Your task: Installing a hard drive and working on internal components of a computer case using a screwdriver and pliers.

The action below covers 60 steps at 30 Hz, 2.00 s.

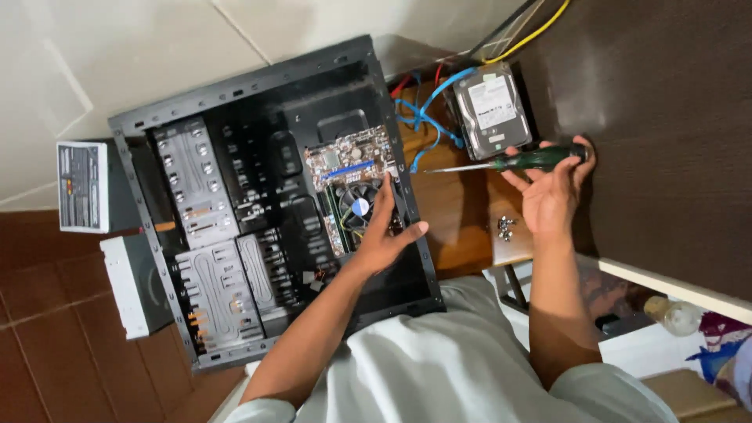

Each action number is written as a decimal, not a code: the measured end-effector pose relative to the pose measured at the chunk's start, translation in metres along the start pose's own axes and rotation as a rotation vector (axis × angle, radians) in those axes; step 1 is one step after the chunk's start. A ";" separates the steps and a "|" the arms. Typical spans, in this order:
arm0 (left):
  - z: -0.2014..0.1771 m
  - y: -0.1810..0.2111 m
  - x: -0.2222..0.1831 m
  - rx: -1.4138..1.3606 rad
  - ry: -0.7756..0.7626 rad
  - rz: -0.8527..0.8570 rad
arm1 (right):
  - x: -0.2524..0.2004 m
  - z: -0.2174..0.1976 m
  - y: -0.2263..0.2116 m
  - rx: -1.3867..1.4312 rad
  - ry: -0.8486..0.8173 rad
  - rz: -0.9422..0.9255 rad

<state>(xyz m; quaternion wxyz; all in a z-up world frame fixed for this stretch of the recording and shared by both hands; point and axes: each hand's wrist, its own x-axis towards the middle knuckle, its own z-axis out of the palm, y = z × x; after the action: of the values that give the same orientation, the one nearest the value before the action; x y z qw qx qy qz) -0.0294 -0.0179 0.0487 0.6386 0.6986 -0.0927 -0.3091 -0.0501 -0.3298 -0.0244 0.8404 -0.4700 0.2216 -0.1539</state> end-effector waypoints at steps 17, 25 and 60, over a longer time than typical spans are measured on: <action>0.008 -0.015 0.003 -0.021 0.036 -0.009 | -0.005 0.007 -0.002 0.187 -0.040 0.040; 0.008 -0.019 0.000 -0.021 0.044 0.004 | 0.000 -0.001 0.006 0.187 -0.095 0.038; 0.006 -0.033 0.002 -0.046 0.023 0.105 | 0.006 0.011 -0.006 0.157 -0.055 0.050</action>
<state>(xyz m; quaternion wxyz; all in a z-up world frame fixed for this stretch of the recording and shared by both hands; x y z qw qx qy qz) -0.0402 -0.0186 0.0173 0.6710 0.6814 -0.1146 -0.2690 -0.0393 -0.3275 -0.0160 0.8839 -0.4011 0.1975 -0.1370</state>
